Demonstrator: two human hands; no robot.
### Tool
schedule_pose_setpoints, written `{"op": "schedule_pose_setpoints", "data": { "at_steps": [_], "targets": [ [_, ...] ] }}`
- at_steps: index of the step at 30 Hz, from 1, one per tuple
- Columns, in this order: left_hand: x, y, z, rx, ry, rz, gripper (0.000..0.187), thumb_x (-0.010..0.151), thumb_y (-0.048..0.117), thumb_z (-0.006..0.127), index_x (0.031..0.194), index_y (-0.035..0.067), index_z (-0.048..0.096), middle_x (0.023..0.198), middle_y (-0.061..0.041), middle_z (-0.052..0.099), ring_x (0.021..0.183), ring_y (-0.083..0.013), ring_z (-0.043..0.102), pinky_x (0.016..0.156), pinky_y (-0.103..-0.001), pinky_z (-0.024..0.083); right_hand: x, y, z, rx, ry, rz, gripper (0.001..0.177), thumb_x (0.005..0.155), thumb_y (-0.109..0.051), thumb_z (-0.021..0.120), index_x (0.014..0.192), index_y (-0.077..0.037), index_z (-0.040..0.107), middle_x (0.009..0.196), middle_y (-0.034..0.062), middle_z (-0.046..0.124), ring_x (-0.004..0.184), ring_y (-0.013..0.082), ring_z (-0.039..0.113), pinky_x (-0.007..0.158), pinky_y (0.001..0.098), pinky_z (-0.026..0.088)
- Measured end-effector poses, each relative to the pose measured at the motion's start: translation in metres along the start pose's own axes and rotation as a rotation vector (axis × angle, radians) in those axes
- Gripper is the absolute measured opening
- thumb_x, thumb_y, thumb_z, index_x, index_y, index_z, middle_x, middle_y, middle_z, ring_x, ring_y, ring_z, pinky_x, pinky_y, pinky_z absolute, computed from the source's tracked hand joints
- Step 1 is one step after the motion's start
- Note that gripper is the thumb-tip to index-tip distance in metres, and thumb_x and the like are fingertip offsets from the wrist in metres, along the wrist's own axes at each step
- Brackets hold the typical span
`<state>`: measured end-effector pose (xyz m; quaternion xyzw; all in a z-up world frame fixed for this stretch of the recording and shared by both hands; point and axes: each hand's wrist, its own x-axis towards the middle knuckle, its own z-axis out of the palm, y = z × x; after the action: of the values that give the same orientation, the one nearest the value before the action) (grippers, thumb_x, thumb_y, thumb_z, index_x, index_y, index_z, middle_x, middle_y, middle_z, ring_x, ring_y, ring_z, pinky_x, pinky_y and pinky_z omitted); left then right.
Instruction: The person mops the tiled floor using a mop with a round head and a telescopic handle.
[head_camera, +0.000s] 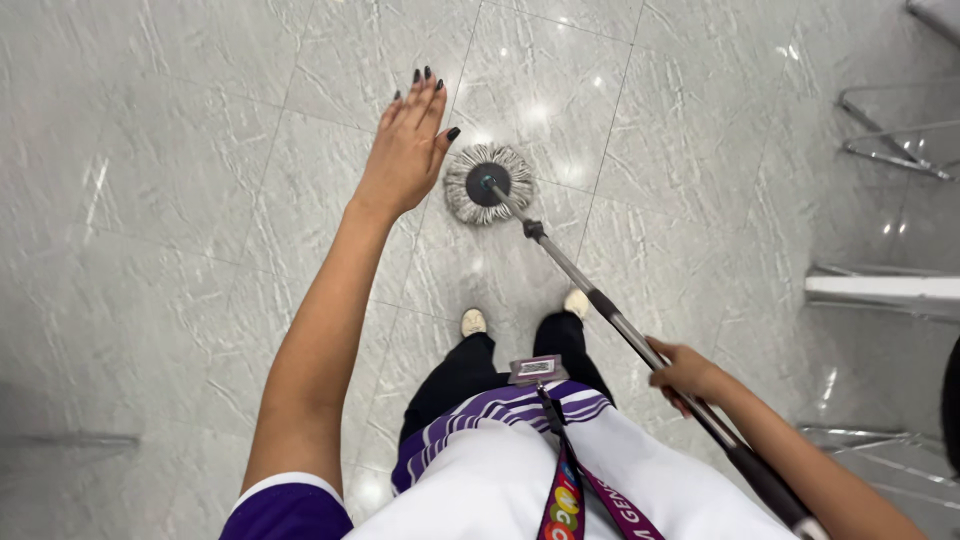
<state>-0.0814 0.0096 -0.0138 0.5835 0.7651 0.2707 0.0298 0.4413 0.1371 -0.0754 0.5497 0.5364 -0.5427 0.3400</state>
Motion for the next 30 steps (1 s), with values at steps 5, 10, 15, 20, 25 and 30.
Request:
{"op": "schedule_pose_setpoints", "data": {
  "at_steps": [5, 10, 15, 20, 25, 30],
  "targets": [
    [-0.016, 0.003, -0.006, 0.268, 0.103, -0.134, 0.051, 0.107, 0.028, 0.058, 0.150, 0.001, 0.052, 0.160, -0.020, 0.039, 0.149, -0.0432, 0.032, 0.117, -0.060, 0.028, 0.078, -0.084, -0.065, -0.157, -0.010, -0.166, 0.089, 0.086, 0.003, 0.066, 0.162, -0.018, 0.024, 0.054, 0.0145, 0.059, 0.040, 0.0253, 0.055, 0.037, 0.0420, 0.048],
    [-0.053, 0.032, -0.023, 0.272, 0.282, -0.328, 0.046, 0.107, 0.020, 0.059, 0.150, 0.003, 0.056, 0.166, -0.019, 0.035, 0.152, -0.0424, 0.030, 0.117, -0.057, 0.032, 0.180, -0.228, -0.097, -0.194, -0.092, -0.317, 0.049, 0.093, -0.009, 0.057, 0.141, 0.002, 0.059, 0.058, 0.0082, 0.056, 0.041, 0.0192, 0.056, 0.035, 0.0382, 0.047],
    [-0.074, 0.071, -0.030, 0.303, 0.394, -0.451, 0.041, 0.111, 0.014, 0.057, 0.150, 0.004, 0.058, 0.168, -0.014, 0.036, 0.157, -0.0383, 0.029, 0.124, -0.054, 0.028, 0.213, -0.328, -0.081, -0.058, -0.027, -0.326, 0.069, 0.087, -0.002, 0.074, 0.147, -0.008, 0.040, 0.059, 0.0079, 0.052, 0.044, 0.0180, 0.052, 0.039, 0.0367, 0.042],
    [-0.084, 0.092, -0.009, 0.302, 0.365, -0.478, 0.042, 0.109, 0.011, 0.056, 0.150, 0.001, 0.058, 0.168, -0.017, 0.035, 0.157, -0.0396, 0.026, 0.124, -0.055, 0.026, 0.206, -0.256, -0.102, 0.010, -0.136, -0.491, 0.091, 0.083, 0.000, 0.070, 0.159, -0.011, 0.021, 0.055, 0.0087, 0.050, 0.041, 0.0201, 0.051, 0.037, 0.0357, 0.042],
    [-0.062, 0.087, 0.004, 0.246, 0.336, -0.431, 0.042, 0.109, 0.012, 0.057, 0.149, 0.000, 0.057, 0.168, -0.018, 0.035, 0.158, -0.0392, 0.025, 0.124, -0.057, 0.024, 0.117, -0.122, -0.168, -0.189, -0.028, -0.373, 0.090, 0.086, -0.005, 0.064, 0.163, -0.015, 0.020, 0.056, 0.0087, 0.056, 0.041, 0.0205, 0.052, 0.038, 0.0363, 0.043],
    [-0.035, 0.076, 0.004, 0.222, 0.313, -0.360, 0.042, 0.108, 0.012, 0.057, 0.150, 0.002, 0.058, 0.166, -0.018, 0.036, 0.157, -0.0393, 0.025, 0.124, -0.059, 0.022, 0.032, -0.054, -0.197, -0.240, 0.019, -0.127, 0.098, 0.082, 0.001, 0.070, 0.163, -0.030, 0.026, 0.056, 0.0118, 0.053, 0.041, 0.0218, 0.050, 0.039, 0.0394, 0.043]
  ]
}}
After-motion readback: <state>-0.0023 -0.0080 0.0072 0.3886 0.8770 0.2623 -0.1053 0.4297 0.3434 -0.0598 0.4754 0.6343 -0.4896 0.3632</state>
